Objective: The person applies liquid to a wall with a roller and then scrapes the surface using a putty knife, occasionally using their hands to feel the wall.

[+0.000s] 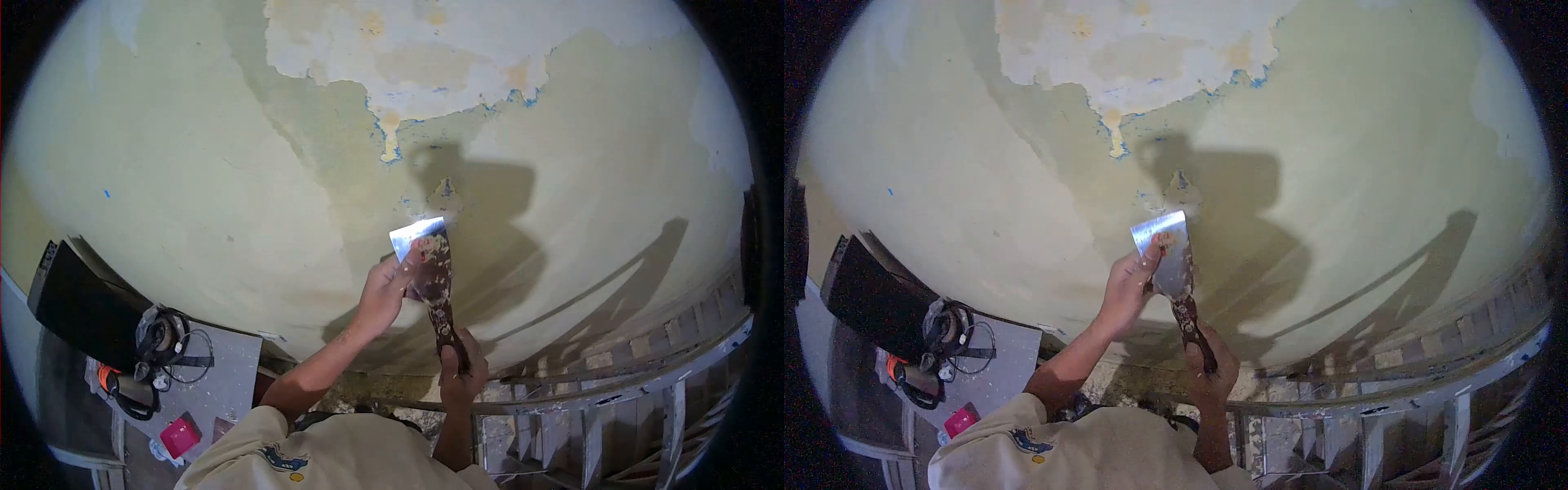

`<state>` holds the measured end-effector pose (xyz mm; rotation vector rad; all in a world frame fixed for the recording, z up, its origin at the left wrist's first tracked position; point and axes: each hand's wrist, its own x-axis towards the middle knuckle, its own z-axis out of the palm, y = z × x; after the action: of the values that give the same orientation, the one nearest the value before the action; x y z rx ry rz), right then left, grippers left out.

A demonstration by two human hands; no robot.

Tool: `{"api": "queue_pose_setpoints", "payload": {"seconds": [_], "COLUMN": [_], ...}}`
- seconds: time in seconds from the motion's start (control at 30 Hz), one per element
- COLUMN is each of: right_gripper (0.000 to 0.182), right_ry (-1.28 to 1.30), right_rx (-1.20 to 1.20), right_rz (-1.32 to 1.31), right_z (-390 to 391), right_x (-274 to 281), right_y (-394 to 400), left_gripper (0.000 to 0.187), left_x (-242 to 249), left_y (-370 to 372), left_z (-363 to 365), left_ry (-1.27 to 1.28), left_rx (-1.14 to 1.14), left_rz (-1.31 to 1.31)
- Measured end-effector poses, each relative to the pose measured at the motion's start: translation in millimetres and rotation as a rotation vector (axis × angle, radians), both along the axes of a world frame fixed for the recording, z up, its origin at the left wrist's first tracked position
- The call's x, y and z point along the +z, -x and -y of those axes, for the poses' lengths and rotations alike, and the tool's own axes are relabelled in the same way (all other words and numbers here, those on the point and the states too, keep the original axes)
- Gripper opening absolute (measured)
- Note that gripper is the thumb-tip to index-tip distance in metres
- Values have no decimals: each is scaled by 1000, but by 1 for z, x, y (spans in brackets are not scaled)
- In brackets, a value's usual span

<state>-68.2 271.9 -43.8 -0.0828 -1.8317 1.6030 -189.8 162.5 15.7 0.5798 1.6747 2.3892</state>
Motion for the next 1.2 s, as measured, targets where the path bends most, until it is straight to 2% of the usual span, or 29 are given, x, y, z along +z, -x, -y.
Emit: {"api": "queue_pose_setpoints", "payload": {"seconds": [0.03, 0.17, 0.27, 0.3, 0.33, 0.37, 0.5, 0.57, 0.7, 1.1, 1.2], "right_gripper": [39, 38, 38, 39, 39, 38, 36, 35, 34, 35, 33], "right_ry": [-105, -121, 21, 85, 147, 47, 49, 136, 51, 184, 91], "right_rx": [-23, -124, -59, -33, -6, -32, 17, 81, 39, 25, -6], "right_rz": [-19, -133, -84, -104, -125, -153, -190, -211, -175, -242, -213], "right_z": [-2, 14, 28, 36, 40, 39, 46, 52, 49, 40, 40], "right_x": [-1, 11, 5, 10, 12, 2, 3, 7, 11, 8, 19], "right_y": [2, 13, 15, 19, 19, 22, 26, 26, 26, 34, 31], "left_gripper": [41, 40, 41, 42, 42, 43, 45, 46, 46, 43, 43], "left_x": [6, 26, 36, 46, 52, 57, 58, 60, 59, 62, 67], "left_y": [1, 11, 12, 6, 4, 2, 4, 6, 6, 6, 6], "left_z": [0, -7, -8, -9, -9, -9, -10, -11, -14, -18, -17], "left_ry": [71, 87, 39, -66, -54, -90, -75, -48, -63, -46, -59], "left_rx": [44, 121, 87, -10, -12, -37, -16, 4, 60, 151, 141], "left_rz": [-39, -154, -164, -78, -68, -60, -95, -115, -95, -94, -115]}}
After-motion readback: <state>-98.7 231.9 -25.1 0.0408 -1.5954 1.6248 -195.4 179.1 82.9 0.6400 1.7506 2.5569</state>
